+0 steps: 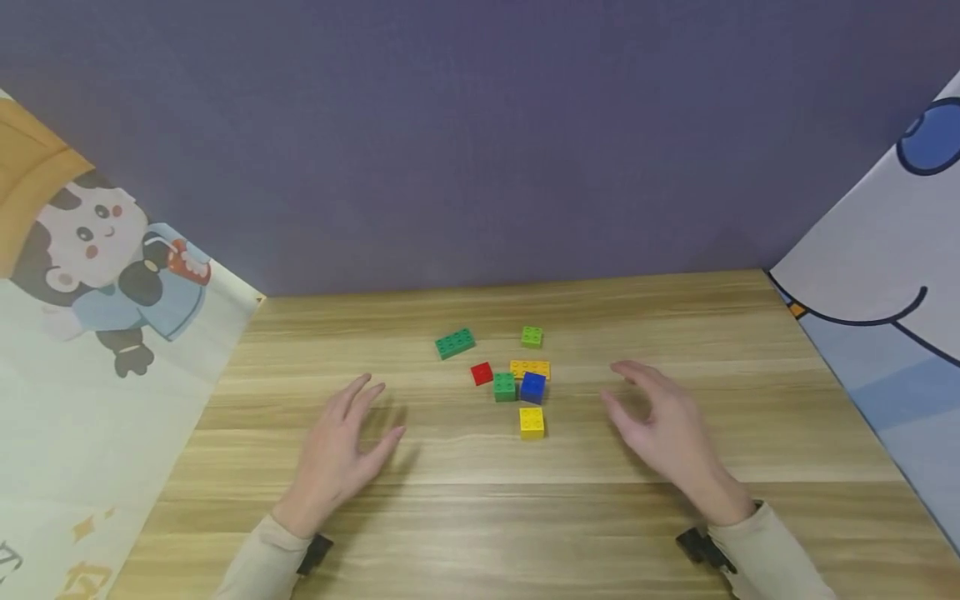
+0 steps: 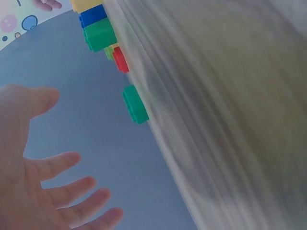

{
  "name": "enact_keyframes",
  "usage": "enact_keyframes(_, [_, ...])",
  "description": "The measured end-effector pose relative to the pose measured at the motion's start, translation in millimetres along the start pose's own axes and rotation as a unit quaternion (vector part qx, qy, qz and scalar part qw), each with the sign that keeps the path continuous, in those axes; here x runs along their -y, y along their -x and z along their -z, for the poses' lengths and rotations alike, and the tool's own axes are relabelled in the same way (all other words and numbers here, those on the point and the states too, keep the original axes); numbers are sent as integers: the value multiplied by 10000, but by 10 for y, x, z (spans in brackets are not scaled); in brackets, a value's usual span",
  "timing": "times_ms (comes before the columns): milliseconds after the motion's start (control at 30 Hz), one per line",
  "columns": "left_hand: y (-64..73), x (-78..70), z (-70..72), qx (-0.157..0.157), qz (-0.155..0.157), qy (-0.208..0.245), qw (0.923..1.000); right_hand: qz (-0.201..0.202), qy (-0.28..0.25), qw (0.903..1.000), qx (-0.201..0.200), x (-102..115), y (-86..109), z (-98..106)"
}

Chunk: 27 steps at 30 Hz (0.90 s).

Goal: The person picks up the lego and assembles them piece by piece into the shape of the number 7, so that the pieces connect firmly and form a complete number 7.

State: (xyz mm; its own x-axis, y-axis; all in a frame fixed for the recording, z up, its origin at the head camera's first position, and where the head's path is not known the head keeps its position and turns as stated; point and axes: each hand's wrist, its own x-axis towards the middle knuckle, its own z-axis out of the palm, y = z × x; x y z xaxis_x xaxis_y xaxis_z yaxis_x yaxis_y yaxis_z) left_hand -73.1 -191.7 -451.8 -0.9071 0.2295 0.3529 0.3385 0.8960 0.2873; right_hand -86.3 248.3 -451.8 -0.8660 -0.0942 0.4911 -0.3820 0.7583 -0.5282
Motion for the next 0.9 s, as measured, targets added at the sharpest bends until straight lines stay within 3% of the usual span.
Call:
enact_keyframes(500, [-18,-169,-10,23,-388,216,9990,126,-147,9992,351,42,-11,-155])
enact_keyframes(900, [-143,-485,-75,656,-454,936,9924,165,-285,9966,750,78,-56,-222])
